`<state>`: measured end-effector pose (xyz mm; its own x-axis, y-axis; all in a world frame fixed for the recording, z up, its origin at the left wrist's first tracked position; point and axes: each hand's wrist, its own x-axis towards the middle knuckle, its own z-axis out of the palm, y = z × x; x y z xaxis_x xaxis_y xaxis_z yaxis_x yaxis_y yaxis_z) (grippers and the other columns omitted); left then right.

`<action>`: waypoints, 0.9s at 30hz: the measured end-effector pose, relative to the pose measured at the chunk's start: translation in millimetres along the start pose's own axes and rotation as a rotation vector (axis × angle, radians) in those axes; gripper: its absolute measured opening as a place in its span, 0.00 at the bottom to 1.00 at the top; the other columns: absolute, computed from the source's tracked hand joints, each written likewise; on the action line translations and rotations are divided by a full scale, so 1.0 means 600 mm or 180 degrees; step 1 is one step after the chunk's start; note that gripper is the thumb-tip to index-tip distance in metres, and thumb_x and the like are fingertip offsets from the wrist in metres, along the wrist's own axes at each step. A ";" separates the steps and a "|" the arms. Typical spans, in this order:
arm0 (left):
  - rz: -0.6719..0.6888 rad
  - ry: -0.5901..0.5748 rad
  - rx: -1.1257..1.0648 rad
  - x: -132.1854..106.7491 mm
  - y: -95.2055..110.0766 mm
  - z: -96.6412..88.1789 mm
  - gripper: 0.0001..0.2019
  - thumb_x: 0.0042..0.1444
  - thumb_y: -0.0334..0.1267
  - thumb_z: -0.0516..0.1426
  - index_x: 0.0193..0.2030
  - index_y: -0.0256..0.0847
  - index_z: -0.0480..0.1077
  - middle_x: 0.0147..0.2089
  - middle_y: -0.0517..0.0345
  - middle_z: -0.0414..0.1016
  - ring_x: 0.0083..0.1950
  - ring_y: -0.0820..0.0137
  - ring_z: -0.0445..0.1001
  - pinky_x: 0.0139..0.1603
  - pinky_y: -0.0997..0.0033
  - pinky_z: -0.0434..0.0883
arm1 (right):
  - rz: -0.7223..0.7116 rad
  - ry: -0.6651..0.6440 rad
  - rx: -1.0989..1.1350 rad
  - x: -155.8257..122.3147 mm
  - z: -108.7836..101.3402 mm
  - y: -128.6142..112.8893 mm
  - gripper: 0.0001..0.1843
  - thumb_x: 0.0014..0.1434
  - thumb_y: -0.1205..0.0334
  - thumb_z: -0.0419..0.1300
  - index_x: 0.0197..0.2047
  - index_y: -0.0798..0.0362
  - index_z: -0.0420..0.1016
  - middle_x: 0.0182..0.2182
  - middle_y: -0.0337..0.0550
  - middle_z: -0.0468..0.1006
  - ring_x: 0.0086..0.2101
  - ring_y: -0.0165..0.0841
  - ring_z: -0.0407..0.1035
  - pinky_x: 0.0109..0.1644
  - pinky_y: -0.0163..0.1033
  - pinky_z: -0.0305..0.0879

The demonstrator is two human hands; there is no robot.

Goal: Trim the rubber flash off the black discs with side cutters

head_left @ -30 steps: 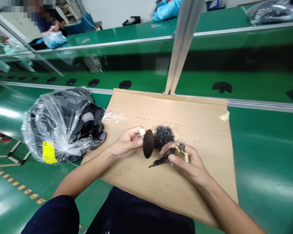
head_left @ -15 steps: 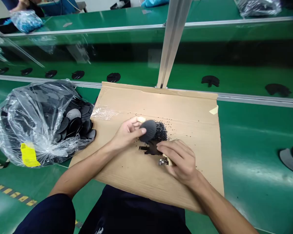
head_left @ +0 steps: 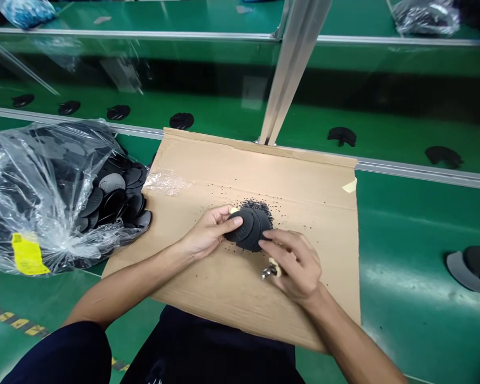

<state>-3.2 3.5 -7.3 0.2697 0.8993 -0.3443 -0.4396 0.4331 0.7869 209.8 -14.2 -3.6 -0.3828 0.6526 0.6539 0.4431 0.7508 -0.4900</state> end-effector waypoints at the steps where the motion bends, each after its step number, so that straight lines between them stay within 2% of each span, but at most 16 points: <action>1: 0.0142 0.0089 0.0093 0.001 0.001 -0.001 0.20 0.47 0.46 0.74 0.33 0.34 0.73 0.31 0.61 0.76 0.31 0.77 0.72 0.36 0.77 0.70 | 0.0177 0.0198 0.0151 0.002 0.002 -0.002 0.18 0.62 0.73 0.60 0.50 0.44 0.79 0.46 0.48 0.81 0.40 0.38 0.77 0.38 0.43 0.74; 3: 0.0353 0.0175 0.0295 0.000 0.002 -0.001 0.20 0.47 0.48 0.74 0.32 0.35 0.73 0.30 0.61 0.76 0.31 0.76 0.72 0.36 0.77 0.70 | 0.0820 0.0455 0.0494 0.008 0.003 -0.005 0.17 0.62 0.68 0.63 0.54 0.45 0.78 0.46 0.48 0.79 0.39 0.37 0.76 0.38 0.43 0.74; 4: 0.0410 0.0160 0.0404 -0.001 0.003 0.001 0.20 0.47 0.49 0.74 0.32 0.35 0.73 0.30 0.60 0.76 0.32 0.76 0.72 0.36 0.76 0.70 | 0.1213 0.0419 0.0725 0.012 0.003 -0.006 0.16 0.63 0.64 0.65 0.54 0.45 0.77 0.45 0.46 0.79 0.38 0.36 0.75 0.39 0.43 0.74; 6: 0.0434 0.0038 0.0642 -0.005 0.002 0.005 0.20 0.49 0.50 0.72 0.33 0.36 0.73 0.31 0.59 0.76 0.32 0.74 0.73 0.35 0.76 0.71 | 0.1907 0.0035 0.1256 0.021 -0.001 -0.004 0.11 0.63 0.57 0.66 0.49 0.47 0.78 0.38 0.42 0.79 0.35 0.35 0.73 0.40 0.41 0.72; 9: 0.0574 -0.0037 0.1037 -0.010 0.002 0.009 0.19 0.52 0.51 0.70 0.33 0.36 0.74 0.32 0.59 0.75 0.33 0.74 0.73 0.34 0.76 0.70 | 0.2422 -0.0437 0.1788 0.029 -0.005 0.001 0.12 0.61 0.51 0.67 0.35 0.50 0.76 0.28 0.37 0.74 0.30 0.32 0.69 0.36 0.38 0.69; 13: 0.0929 0.0261 0.1200 -0.009 0.004 0.004 0.19 0.53 0.51 0.70 0.32 0.36 0.73 0.31 0.60 0.72 0.31 0.76 0.71 0.32 0.78 0.69 | 0.2700 -0.0333 0.1826 0.030 -0.003 0.002 0.14 0.59 0.49 0.68 0.34 0.50 0.73 0.27 0.37 0.72 0.30 0.32 0.66 0.35 0.37 0.67; 18: 0.0752 0.0226 0.1181 -0.009 0.000 -0.002 0.18 0.54 0.51 0.69 0.34 0.39 0.70 0.24 0.66 0.66 0.22 0.79 0.65 0.23 0.80 0.66 | 0.2756 -0.0130 0.1753 0.030 0.004 -0.001 0.14 0.58 0.50 0.68 0.33 0.50 0.72 0.27 0.37 0.70 0.29 0.32 0.65 0.36 0.38 0.67; 22: 0.0895 0.0222 0.1507 -0.014 -0.005 -0.001 0.17 0.57 0.50 0.67 0.37 0.38 0.73 0.27 0.63 0.67 0.25 0.78 0.65 0.25 0.78 0.65 | 0.2828 -0.0196 0.1853 0.031 0.004 -0.001 0.15 0.58 0.49 0.68 0.31 0.50 0.71 0.26 0.36 0.70 0.29 0.32 0.64 0.34 0.37 0.66; 27: 0.1155 0.0121 0.2204 -0.019 -0.005 -0.006 0.13 0.64 0.47 0.61 0.36 0.38 0.74 0.29 0.61 0.63 0.30 0.74 0.61 0.31 0.73 0.60 | 0.2895 -0.0229 0.1896 0.031 0.002 -0.002 0.17 0.58 0.47 0.68 0.31 0.50 0.71 0.26 0.36 0.70 0.28 0.31 0.64 0.34 0.37 0.66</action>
<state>-8.0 -7.7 -7.6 0.1765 0.9842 -0.0117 0.1434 -0.0140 0.9896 200.9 -2.8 8.6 -0.1655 0.9788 -0.1205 0.1278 -0.0999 -0.9868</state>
